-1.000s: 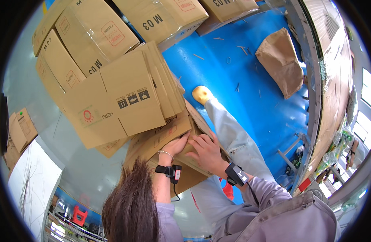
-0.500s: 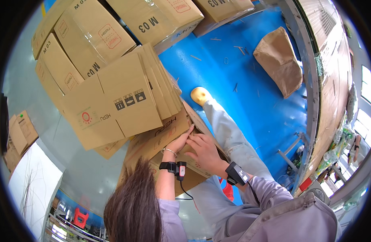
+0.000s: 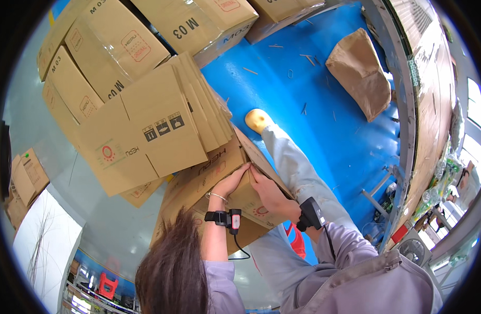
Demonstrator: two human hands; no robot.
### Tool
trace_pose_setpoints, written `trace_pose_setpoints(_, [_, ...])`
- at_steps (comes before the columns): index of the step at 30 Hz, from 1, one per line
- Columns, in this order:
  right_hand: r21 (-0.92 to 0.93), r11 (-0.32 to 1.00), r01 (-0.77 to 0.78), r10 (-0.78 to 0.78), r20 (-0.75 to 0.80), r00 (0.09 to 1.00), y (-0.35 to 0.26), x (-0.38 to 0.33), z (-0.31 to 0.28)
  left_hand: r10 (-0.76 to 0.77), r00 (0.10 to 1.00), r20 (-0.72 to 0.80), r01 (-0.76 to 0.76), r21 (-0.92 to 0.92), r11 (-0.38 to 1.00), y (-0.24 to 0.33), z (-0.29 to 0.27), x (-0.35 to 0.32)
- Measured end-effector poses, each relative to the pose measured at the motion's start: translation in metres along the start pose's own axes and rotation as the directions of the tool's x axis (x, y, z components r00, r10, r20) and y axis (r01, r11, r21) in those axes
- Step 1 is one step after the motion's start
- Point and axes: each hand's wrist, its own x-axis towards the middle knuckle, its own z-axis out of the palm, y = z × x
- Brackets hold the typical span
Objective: Placing smaller product boxes into a larger shipping carton and sealing it with a tape dispenser.
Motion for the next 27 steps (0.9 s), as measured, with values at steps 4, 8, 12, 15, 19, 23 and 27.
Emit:
trace_pose_setpoints(4, [0.001, 0.999, 0.044, -0.044, 0.122, 0.992, 0.015, 0.002, -0.005, -0.105, 0.994, 0.028, 0.104, 0.037, 0.994, -0.015, 0.000, -0.001])
trace_pose_setpoints(8, [0.026, 0.987, 0.159, -0.161, 0.168, 0.972, 0.017, 0.007, -0.005, -0.087, 0.996, -0.025, 0.090, 0.169, 0.981, -0.027, -0.006, 0.000])
trace_pose_setpoints(12, [0.003, 1.000, -0.015, 0.014, 0.209, 0.978, 0.013, 0.006, -0.009, -0.088, 0.996, 0.013, 0.086, 0.107, 0.991, -0.024, -0.002, 0.001])
trace_pose_setpoints(15, [0.063, 0.997, -0.038, 0.024, 0.206, 0.978, 0.010, 0.006, -0.010, -0.064, 0.998, 0.024, 0.061, 0.098, 0.993, -0.016, -0.002, -0.007])
trace_pose_setpoints(19, [-0.098, 0.994, 0.057, -0.053, 0.050, 0.997, 0.020, 0.004, 0.021, -0.013, 1.000, 0.003, 0.012, 0.084, 0.996, -0.017, -0.004, -0.010])
trace_pose_setpoints(23, [0.121, 0.993, 0.016, -0.014, -0.014, 1.000, 0.010, 0.006, 0.035, -0.014, 1.000, -0.028, 0.016, 0.071, 0.997, -0.034, -0.018, -0.007])
trace_pose_setpoints(27, [0.537, 0.811, -0.232, 0.261, 0.023, 0.965, -0.048, 0.005, -0.027, 0.018, 1.000, -0.016, -0.017, 0.061, 0.998, -0.005, 0.015, 0.002])
